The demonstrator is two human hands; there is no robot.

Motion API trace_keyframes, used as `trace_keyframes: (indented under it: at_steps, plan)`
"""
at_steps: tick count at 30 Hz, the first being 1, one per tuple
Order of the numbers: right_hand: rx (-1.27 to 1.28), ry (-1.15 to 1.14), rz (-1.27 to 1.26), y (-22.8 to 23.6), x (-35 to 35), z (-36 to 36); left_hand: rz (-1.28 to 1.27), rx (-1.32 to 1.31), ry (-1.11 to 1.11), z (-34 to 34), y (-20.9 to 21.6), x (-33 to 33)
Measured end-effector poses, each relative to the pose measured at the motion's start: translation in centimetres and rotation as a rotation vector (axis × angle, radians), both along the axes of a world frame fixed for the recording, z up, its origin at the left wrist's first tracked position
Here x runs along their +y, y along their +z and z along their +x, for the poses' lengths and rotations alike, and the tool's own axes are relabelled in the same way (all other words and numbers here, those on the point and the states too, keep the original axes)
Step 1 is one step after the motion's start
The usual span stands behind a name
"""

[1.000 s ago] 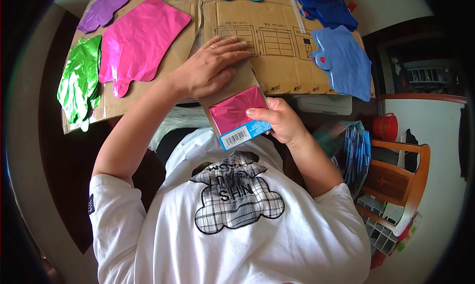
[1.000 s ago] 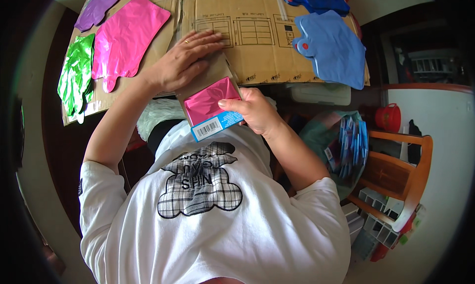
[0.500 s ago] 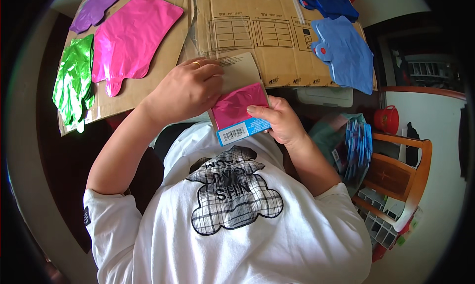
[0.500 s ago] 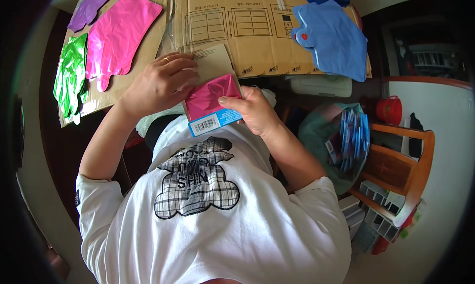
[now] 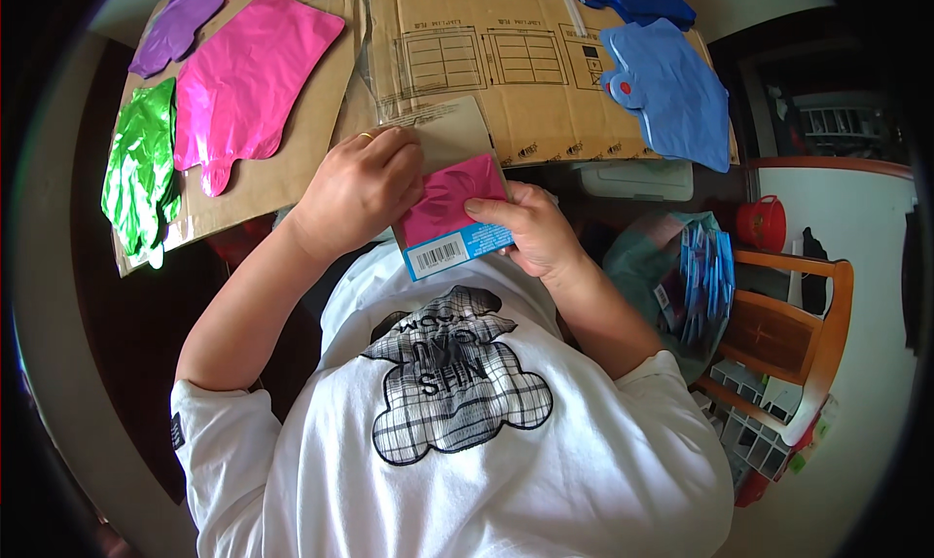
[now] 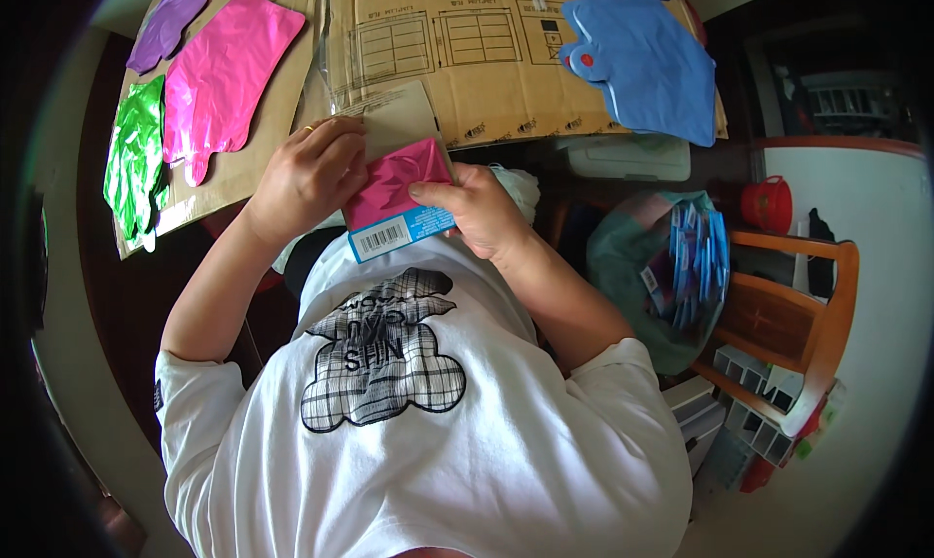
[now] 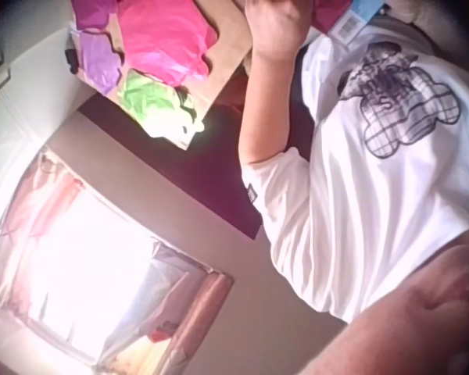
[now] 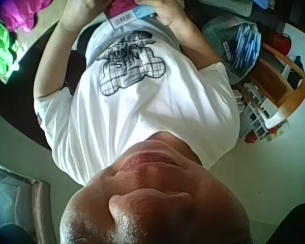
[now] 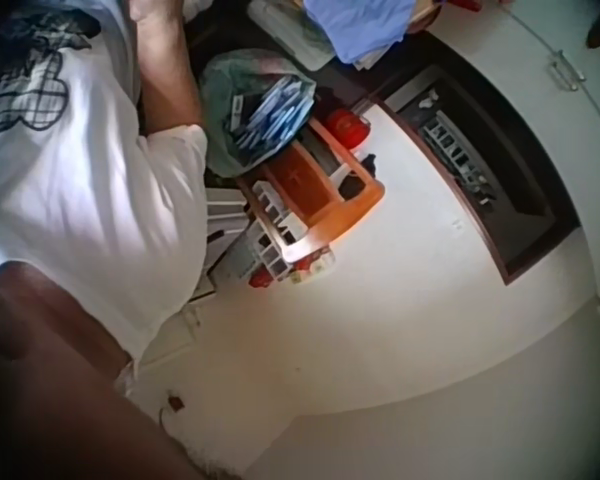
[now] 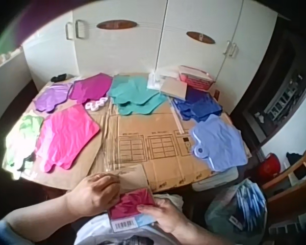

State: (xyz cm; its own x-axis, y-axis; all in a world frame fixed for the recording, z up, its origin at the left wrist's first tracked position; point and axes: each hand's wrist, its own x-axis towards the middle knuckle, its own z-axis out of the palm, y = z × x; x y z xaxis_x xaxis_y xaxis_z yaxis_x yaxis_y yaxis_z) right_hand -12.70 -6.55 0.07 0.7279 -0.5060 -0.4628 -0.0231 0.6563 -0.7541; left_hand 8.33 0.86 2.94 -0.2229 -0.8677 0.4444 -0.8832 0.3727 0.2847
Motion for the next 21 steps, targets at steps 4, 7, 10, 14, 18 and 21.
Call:
trace_keyframes:
  at_steps: [4,7,10,14,18,21]
  plan:
    - [0.034,0.052,-0.059,-1.0,-0.4,-0.1,0.044,-0.123,0.024,-0.7,0.7,-0.3]
    - [0.028,0.054,-0.064,-1.3,-0.4,-0.1,0.048,-0.190,0.034,-1.6,0.5,-1.1]
    - [0.023,0.042,-0.076,-1.5,-0.4,0.0,0.078,-0.222,0.044,-2.5,0.7,-2.0]
    - [0.026,0.026,-0.065,-1.2,-0.4,0.2,0.068,-0.207,0.056,-2.5,0.5,-2.6]
    - [0.015,0.006,-0.022,-1.9,-0.4,0.4,-0.023,-0.118,-0.036,-1.9,0.2,-2.5]
    - [-0.056,-0.047,-0.007,-1.4,0.1,0.9,-0.023,-0.138,-0.103,-1.4,0.6,-1.8]
